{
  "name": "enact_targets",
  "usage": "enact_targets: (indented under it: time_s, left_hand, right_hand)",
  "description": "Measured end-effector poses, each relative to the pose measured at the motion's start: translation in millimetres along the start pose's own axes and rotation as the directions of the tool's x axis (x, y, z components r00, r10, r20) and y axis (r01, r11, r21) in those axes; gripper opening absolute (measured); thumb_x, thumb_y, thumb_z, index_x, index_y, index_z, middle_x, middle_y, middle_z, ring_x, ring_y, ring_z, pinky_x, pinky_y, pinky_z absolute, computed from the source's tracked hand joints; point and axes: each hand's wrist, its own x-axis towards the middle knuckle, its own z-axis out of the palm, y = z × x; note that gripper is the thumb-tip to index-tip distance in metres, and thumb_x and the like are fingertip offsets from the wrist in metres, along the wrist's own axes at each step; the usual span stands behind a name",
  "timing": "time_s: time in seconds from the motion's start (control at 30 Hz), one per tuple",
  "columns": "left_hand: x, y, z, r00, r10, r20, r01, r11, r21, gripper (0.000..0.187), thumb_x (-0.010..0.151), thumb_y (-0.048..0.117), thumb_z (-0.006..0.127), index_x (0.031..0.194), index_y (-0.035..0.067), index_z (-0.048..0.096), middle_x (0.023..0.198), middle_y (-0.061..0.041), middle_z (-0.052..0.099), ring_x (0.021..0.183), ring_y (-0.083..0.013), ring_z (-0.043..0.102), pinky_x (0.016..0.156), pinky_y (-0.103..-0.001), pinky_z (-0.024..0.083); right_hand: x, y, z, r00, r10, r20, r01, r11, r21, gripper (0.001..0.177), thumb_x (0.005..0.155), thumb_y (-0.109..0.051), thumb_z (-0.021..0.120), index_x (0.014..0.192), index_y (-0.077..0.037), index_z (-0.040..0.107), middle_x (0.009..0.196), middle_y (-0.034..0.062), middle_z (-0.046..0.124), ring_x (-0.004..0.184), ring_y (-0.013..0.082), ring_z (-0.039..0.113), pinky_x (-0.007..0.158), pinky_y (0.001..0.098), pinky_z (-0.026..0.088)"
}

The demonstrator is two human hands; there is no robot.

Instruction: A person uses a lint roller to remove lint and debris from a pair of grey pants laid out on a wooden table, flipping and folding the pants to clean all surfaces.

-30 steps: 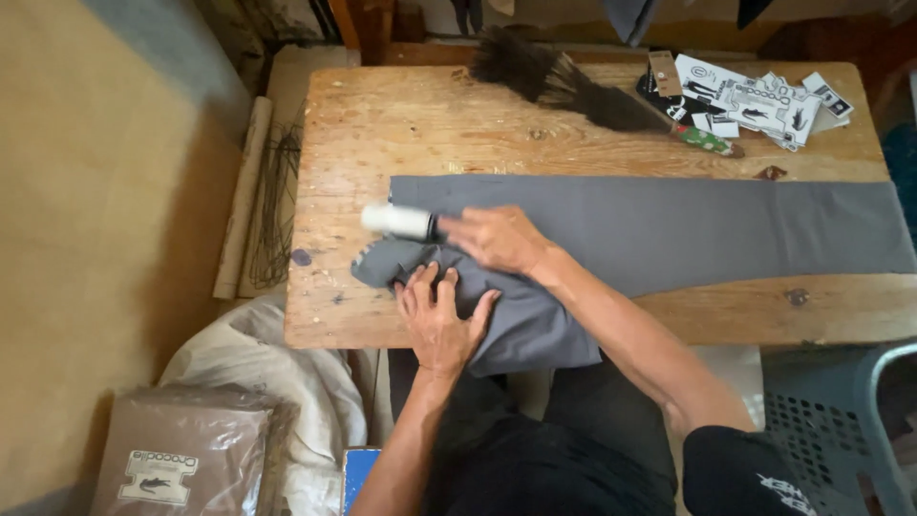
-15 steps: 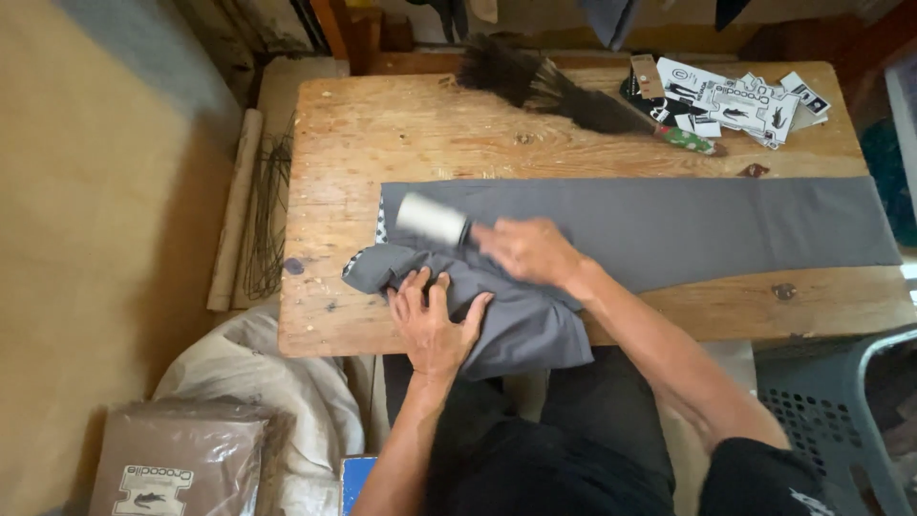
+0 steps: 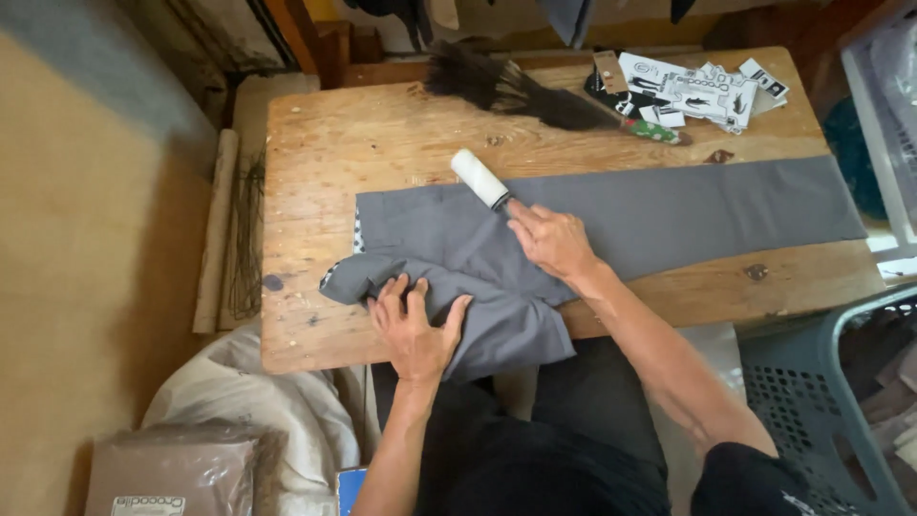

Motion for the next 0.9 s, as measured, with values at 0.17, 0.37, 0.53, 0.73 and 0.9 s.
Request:
enact_targets:
  time_s: [0.17, 0.37, 0.53, 0.73, 0.9]
  left_hand:
    - [0.3, -2.4, 1.4, 1.000, 0.011, 0.011, -0.011, 1.000, 0.001, 0.062, 0.078, 0.059, 0.082, 0.110, 0.007, 0.068, 0.121, -0.015, 0.060, 0.119, -0.0383, 0.061, 0.099, -0.050, 0.047]
    - [-1.4, -2.5, 1.5, 1.000, 0.016, -0.001, -0.016, 1.000, -0.011, 0.064, 0.076, 0.059, 0.084, 0.110, 0.007, 0.069, 0.122, -0.015, 0.060, 0.119, -0.0379, 0.062, 0.099, -0.049, 0.048]
    - [2.6, -0.6, -1.7, 0.999, 0.034, 0.022, -0.034, 0.999, -0.001, 0.064, 0.077, 0.058, 0.084, 0.110, 0.005, 0.068, 0.122, -0.017, 0.060, 0.118, -0.0392, 0.062, 0.097, -0.051, 0.050]
    - [-3.3, -2.1, 2.5, 1.000, 0.004, 0.015, -0.004, 1.000, -0.004, 0.065, 0.077, 0.059, 0.084, 0.112, 0.007, 0.068, 0.124, -0.015, 0.060, 0.120, -0.0384, 0.061, 0.099, -0.049, 0.048]
    - [-2.9, -1.5, 0.1, 0.999, 0.014, 0.049, -0.015, 1.000, 0.019, 0.066, 0.078, 0.060, 0.083, 0.112, 0.006, 0.068, 0.124, -0.017, 0.061, 0.120, -0.0399, 0.062, 0.098, -0.050, 0.049]
  right_hand:
    - [-12.3, -28.6, -50.5, 0.920, -0.388, -0.055, 0.391, 0.918, 0.058, 0.017, 0.101, -0.029, 0.061, 0.098, -0.026, 0.077, 0.085, -0.0075, 0.075, 0.077, 0.0148, 0.070, 0.059, 0.0264, 0.056]
    - [-28.1, 28.9, -18.1, 0.993, -0.085, -0.080, 0.078, 0.993, -0.090, 0.019, 0.101, -0.038, 0.060, 0.108, -0.031, 0.076, 0.076, -0.0121, 0.067, 0.060, 0.0113, 0.066, 0.052, 0.0258, 0.053]
    - [-39.4, 1.8, -56.4, 0.956, -0.294, -0.013, 0.290, 0.934, 0.210, 0.027, 0.099, -0.041, 0.062, 0.124, -0.035, 0.072, 0.069, -0.0080, 0.059, 0.061, 0.0161, 0.067, 0.056, 0.0289, 0.057]
    - [-53.3, 47.5, -49.3, 0.995, 0.077, -0.059, -0.084, 0.989, -0.123, 0.029, 0.101, -0.043, 0.060, 0.124, -0.032, 0.074, 0.068, -0.0035, 0.063, 0.058, 0.0185, 0.067, 0.053, 0.0345, 0.056]
    - [-75.0, 10.5, -90.8, 0.939, -0.342, -0.033, 0.343, 0.938, 0.038, 0.025, 0.101, -0.039, 0.058, 0.121, -0.031, 0.072, 0.068, -0.0088, 0.060, 0.059, 0.0125, 0.063, 0.056, 0.0257, 0.055]
